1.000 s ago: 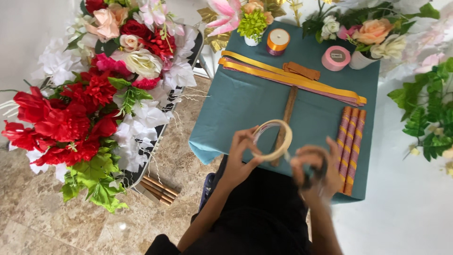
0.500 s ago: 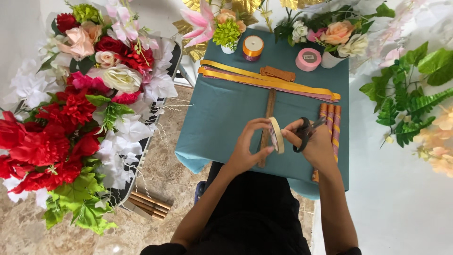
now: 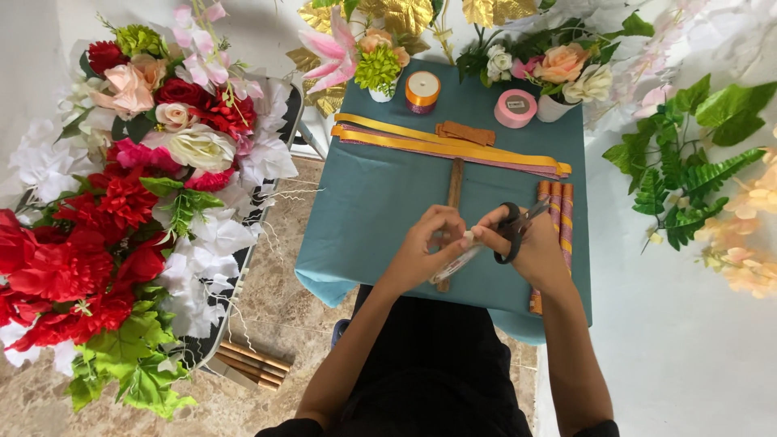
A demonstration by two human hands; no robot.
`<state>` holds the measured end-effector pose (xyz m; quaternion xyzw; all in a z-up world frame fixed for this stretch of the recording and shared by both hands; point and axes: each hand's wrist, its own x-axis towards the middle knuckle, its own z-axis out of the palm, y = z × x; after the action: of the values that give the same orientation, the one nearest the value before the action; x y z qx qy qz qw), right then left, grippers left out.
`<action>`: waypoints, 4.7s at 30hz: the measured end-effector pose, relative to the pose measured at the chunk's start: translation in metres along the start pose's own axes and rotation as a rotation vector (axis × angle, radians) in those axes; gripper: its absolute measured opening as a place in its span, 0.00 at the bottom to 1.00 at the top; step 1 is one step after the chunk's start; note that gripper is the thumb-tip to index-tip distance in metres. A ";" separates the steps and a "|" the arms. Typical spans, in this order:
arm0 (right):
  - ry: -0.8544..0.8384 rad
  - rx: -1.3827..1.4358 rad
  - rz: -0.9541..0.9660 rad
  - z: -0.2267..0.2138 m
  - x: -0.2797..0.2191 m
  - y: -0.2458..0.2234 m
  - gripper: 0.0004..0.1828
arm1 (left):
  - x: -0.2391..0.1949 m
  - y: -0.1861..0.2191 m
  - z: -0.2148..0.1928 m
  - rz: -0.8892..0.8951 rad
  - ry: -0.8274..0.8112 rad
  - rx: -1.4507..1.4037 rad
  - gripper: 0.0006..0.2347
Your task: The person cuts a roll of clear adhesive tape into small pieces using a pair of scissors. They repeatedly pull the tape, cut it, and place the pieces on the table next to a wooden stick and decorative ribbons.
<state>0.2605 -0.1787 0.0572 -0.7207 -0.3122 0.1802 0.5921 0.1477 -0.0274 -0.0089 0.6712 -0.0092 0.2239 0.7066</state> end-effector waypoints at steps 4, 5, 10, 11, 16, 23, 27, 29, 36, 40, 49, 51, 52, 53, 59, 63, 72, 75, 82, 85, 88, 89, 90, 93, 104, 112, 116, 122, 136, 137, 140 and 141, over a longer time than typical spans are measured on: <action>-0.011 0.041 -0.020 0.000 -0.001 0.002 0.08 | -0.008 -0.007 0.010 -0.093 -0.010 -0.190 0.09; -0.014 0.065 -0.027 0.001 -0.001 0.004 0.08 | -0.009 0.010 0.014 -0.121 0.039 -0.221 0.11; 0.002 0.111 -0.034 0.004 0.005 0.029 0.07 | -0.014 -0.001 0.021 -0.238 0.155 -0.288 0.07; -0.003 0.160 -0.019 0.006 0.006 0.035 0.07 | -0.015 -0.001 0.022 -0.245 0.196 -0.254 0.05; 0.019 0.255 0.094 0.015 0.004 0.046 0.08 | -0.018 0.000 0.020 -0.249 0.261 -0.146 0.05; 0.080 0.107 0.162 -0.001 0.003 0.048 0.17 | -0.022 -0.004 0.015 -0.313 0.277 -0.114 0.03; -0.101 -0.135 0.110 -0.011 -0.012 0.034 0.14 | -0.024 -0.008 0.007 -0.316 0.277 -0.100 0.07; -0.125 -0.121 0.090 -0.009 -0.023 0.040 0.13 | -0.022 -0.003 0.006 -0.329 0.280 -0.105 0.07; -0.177 -0.102 0.052 0.009 -0.044 0.076 0.13 | -0.026 -0.016 0.007 -0.278 0.296 -0.043 0.10; -0.436 -0.566 0.275 -0.001 -0.031 0.029 0.30 | -0.024 0.000 0.008 -0.260 0.303 0.005 0.09; -0.632 -0.920 0.405 -0.023 -0.009 0.029 0.35 | -0.024 0.013 0.009 -0.216 0.250 0.154 0.07; -0.662 -0.888 0.388 -0.026 -0.005 0.037 0.38 | -0.025 0.004 0.008 -0.193 0.257 0.186 0.06; -0.663 -0.889 0.387 -0.026 -0.004 0.038 0.38 | -0.025 0.004 0.009 -0.193 0.259 0.185 0.06; -0.671 -0.864 0.389 -0.026 -0.003 0.038 0.38 | -0.026 0.005 0.009 -0.190 0.248 0.200 0.06; -0.684 -0.796 0.391 -0.026 -0.002 0.046 0.38 | -0.027 0.010 0.010 -0.192 0.229 0.203 0.05; -0.700 -0.792 0.393 -0.028 -0.001 0.055 0.37 | -0.027 0.007 0.009 -0.192 0.228 0.190 0.04; -0.688 -0.765 0.382 -0.031 0.000 0.048 0.36 | -0.027 0.008 0.010 -0.208 0.219 0.162 0.05; -0.659 -0.757 0.385 -0.028 -0.004 0.036 0.33 | -0.025 0.007 0.009 -0.218 0.217 0.136 0.05; -0.658 -1.014 0.289 -0.022 -0.011 0.020 0.27 | -0.031 0.005 -0.005 -0.291 0.100 0.076 0.06; -0.655 -1.042 0.289 -0.018 -0.016 0.004 0.26 | -0.035 0.010 -0.009 -0.333 0.052 0.070 0.07; -0.643 -1.071 0.287 -0.015 -0.017 -0.013 0.24 | -0.036 0.005 -0.013 -0.362 0.006 0.047 0.08; -0.644 -1.108 0.266 -0.014 -0.018 -0.014 0.23 | -0.036 0.006 -0.015 -0.401 -0.009 0.040 0.07; -0.645 -1.144 0.246 -0.014 -0.018 -0.015 0.22 | -0.035 0.006 -0.016 -0.441 -0.024 0.033 0.06; -0.462 -1.088 0.321 -0.036 -0.011 0.001 0.29 | -0.043 0.019 -0.023 -0.525 -0.037 -0.037 0.05; -0.409 -1.380 0.042 -0.015 -0.025 0.008 0.35 | -0.038 0.002 -0.015 -0.386 0.259 -0.214 0.16; -0.502 -1.342 0.036 -0.012 -0.024 0.013 0.33 | -0.030 0.009 -0.003 -0.249 0.219 -0.023 0.24; -0.519 -1.350 0.026 -0.014 -0.024 0.012 0.33 | -0.027 0.006 -0.005 -0.236 0.156 0.000 0.23; -0.550 -1.413 -0.018 -0.010 -0.030 0.010 0.32 | -0.030 0.006 -0.006 -0.210 0.111 0.034 0.21; -0.798 -1.581 0.105 -0.002 -0.025 0.020 0.48 | -0.050 -0.004 -0.003 -0.189 0.117 0.019 0.19; -0.853 -1.621 0.113 0.000 -0.023 0.029 0.47 | -0.050 0.006 -0.007 -0.206 0.123 -0.011 0.20; -0.884 -1.564 0.105 0.006 -0.014 0.023 0.42 | -0.052 0.040 -0.021 -0.216 0.160 -0.062 0.21; -0.855 -1.468 0.101 0.008 -0.009 0.015 0.39 | -0.052 0.051 -0.026 -0.208 0.181 -0.088 0.21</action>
<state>0.2520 -0.1804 0.0398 -0.8050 -0.5144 0.2150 -0.2030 0.0765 -0.0188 0.0206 0.6140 0.1145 0.2085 0.7526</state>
